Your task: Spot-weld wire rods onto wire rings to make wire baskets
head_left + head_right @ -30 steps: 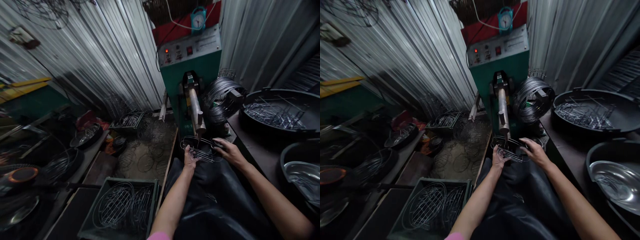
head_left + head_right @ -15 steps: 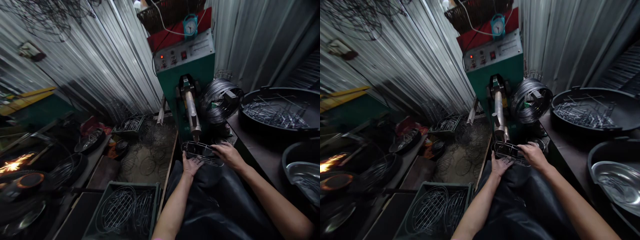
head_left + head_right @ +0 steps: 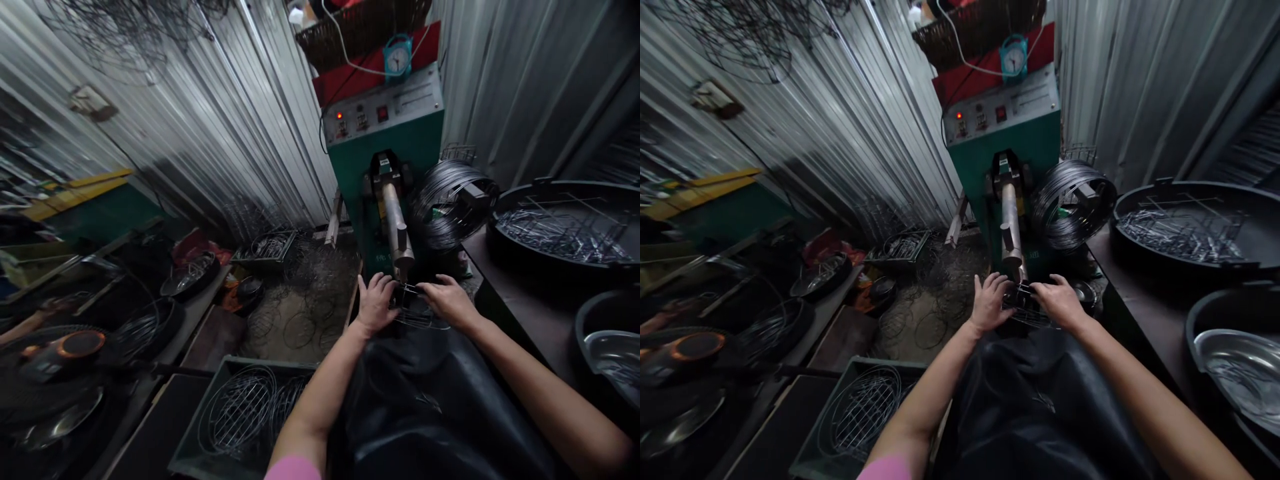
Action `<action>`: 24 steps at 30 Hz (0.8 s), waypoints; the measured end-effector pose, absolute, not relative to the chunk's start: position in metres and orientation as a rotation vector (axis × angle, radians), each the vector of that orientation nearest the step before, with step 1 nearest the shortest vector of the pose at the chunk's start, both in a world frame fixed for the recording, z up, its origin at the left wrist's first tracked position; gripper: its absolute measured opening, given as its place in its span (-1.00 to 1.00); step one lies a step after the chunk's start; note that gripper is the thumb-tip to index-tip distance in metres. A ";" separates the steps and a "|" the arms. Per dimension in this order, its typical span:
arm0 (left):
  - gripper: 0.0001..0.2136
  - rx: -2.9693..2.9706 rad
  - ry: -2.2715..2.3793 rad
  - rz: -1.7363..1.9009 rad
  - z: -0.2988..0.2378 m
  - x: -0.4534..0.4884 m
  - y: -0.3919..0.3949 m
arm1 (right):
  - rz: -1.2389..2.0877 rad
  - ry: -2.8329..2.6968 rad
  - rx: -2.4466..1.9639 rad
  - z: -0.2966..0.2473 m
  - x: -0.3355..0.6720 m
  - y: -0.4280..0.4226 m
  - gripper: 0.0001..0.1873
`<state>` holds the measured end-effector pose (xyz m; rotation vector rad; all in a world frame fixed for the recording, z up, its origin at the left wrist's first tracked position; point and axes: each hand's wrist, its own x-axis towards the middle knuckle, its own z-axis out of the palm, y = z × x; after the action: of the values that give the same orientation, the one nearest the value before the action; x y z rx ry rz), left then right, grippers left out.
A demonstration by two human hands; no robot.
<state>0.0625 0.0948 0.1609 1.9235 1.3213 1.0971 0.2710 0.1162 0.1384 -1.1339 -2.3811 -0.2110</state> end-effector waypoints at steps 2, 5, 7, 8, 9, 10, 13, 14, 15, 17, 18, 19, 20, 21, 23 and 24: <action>-0.54 2.094 1.270 1.065 0.161 0.062 0.106 | -0.199 -2.375 -1.139 0.138 0.271 0.118 -0.80; -0.55 2.251 1.208 1.055 0.157 0.058 0.115 | -0.186 -2.384 -1.160 0.139 0.270 0.121 -0.80; -0.53 2.233 1.198 1.049 0.157 0.055 0.119 | -0.180 -2.388 -1.183 0.140 0.268 0.123 -0.81; -0.52 2.201 1.198 1.046 0.157 0.054 0.121 | -0.179 -2.388 -1.196 0.140 0.267 0.124 -0.81; -0.51 2.169 1.197 1.044 0.158 0.053 0.123 | -0.180 -2.384 -1.211 0.140 0.265 0.125 -0.81; -0.51 2.140 1.194 1.044 0.158 0.052 0.125 | -0.181 -2.380 -1.224 0.140 0.264 0.126 -0.81; -0.51 2.085 1.177 1.051 0.158 0.050 0.130 | -0.186 -2.372 -1.255 0.139 0.261 0.128 -0.80; -0.52 2.085 1.168 1.059 0.157 0.049 0.132 | -0.185 -2.372 -1.260 0.138 0.261 0.128 -0.80; -0.53 2.100 1.154 1.067 0.156 0.049 0.133 | -0.179 -2.373 -1.264 0.138 0.261 0.127 -0.80; -0.56 2.168 1.115 1.070 0.153 0.049 0.136 | -0.153 -2.378 -1.275 0.138 0.261 0.127 -0.81; -0.57 2.201 1.093 1.059 0.153 0.048 0.137 | -0.137 -2.381 -1.284 0.138 0.260 0.126 -0.83; -0.58 2.217 1.077 1.041 0.152 0.048 0.138 | -0.120 -2.384 -1.295 0.139 0.260 0.126 -0.84; -0.58 2.215 1.070 1.017 0.152 0.048 0.139 | -0.105 -2.387 -1.310 0.140 0.259 0.126 -0.84; -0.57 2.206 1.073 0.988 0.153 0.047 0.141 | -0.096 -2.388 -1.327 0.140 0.259 0.126 -0.84; -0.55 2.240 1.098 0.902 0.153 0.046 0.145 | -0.094 -2.389 -1.359 0.140 0.257 0.125 -0.83; -0.54 2.303 1.110 0.844 0.152 0.045 0.147 | -0.094 -2.385 -1.371 0.140 0.256 0.125 -0.82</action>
<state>0.0447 0.1469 0.1522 2.3029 1.1097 0.8439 0.2563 0.1249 0.1397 -1.3709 -2.3846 -0.0943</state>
